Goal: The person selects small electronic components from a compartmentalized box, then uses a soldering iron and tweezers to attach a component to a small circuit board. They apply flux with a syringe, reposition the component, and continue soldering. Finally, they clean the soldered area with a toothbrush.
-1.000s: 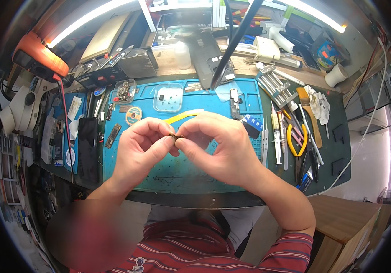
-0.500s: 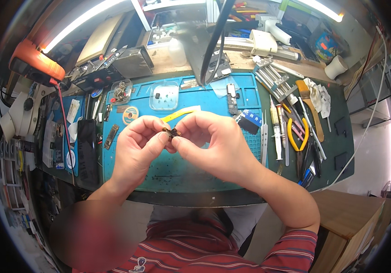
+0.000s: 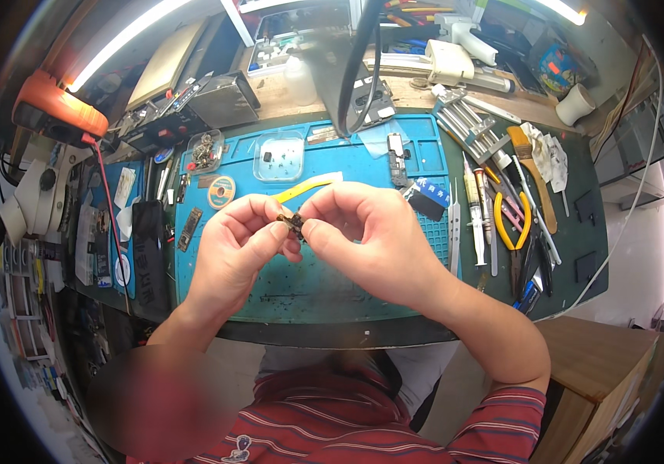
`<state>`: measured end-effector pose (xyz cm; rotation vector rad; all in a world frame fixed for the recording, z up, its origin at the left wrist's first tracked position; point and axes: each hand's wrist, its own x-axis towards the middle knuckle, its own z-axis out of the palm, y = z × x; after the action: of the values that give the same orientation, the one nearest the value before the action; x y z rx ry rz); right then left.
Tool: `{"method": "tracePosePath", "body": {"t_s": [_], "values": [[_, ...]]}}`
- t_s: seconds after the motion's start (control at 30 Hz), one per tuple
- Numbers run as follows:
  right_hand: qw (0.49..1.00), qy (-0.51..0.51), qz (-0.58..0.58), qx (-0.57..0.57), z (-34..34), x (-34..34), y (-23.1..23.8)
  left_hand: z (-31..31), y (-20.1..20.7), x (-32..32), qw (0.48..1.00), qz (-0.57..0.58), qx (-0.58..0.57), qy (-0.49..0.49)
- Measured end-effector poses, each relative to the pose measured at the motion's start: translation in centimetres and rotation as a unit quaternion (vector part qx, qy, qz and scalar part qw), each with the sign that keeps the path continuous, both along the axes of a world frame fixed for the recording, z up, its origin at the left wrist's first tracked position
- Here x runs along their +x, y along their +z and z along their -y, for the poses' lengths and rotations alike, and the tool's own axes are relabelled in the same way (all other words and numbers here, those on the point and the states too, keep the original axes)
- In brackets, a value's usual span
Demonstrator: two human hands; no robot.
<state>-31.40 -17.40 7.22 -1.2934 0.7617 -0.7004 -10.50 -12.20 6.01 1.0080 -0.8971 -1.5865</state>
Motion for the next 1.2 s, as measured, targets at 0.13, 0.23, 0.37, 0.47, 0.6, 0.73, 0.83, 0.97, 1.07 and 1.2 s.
{"method": "tracePosePath", "body": {"t_s": [0.13,0.23,0.37,0.47,0.6,0.73,0.83,0.97,1.07,1.2], "values": [[0.998,-0.014,-0.026,-0.060,-0.06,0.06,-0.31,-0.14,0.04,-0.21,1.000,0.014,-0.022,0.008],[0.979,-0.041,-0.031,-0.197,-0.19,0.28,-0.55,-0.32,0.26,-0.55,0.997,0.041,-0.057,0.025],[0.958,-0.057,-0.023,-0.281,-0.43,0.67,-0.15,-0.71,0.07,-0.91,0.990,0.051,-0.123,0.054],[0.955,-0.071,-0.019,-0.287,-0.62,0.81,-0.10,-0.83,-0.43,-0.85,0.984,0.059,-0.159,0.052],[0.952,-0.076,-0.013,-0.298,-0.48,0.77,-0.28,-0.74,-0.54,-0.80,0.982,0.052,-0.174,0.042],[0.956,-0.074,-0.023,-0.281,-0.50,0.64,-0.12,-0.63,-0.54,-0.86,0.985,0.026,-0.165,0.033],[0.979,-0.072,-0.010,-0.193,-0.66,0.72,-0.43,-0.62,-0.41,-0.63,0.991,0.025,-0.130,0.023],[0.994,-0.062,-0.002,-0.094,-0.76,0.68,-0.49,-0.53,-0.42,-0.52,0.996,0.006,-0.084,0.015],[0.995,-0.058,-0.008,-0.077,-0.74,0.62,-0.45,-0.47,-0.38,-0.56,0.998,-0.020,-0.059,0.010],[0.997,-0.058,-0.003,-0.044,-0.80,0.72,-0.27,-0.44,-0.33,-0.51,0.999,-0.043,-0.025,0.007]]}}
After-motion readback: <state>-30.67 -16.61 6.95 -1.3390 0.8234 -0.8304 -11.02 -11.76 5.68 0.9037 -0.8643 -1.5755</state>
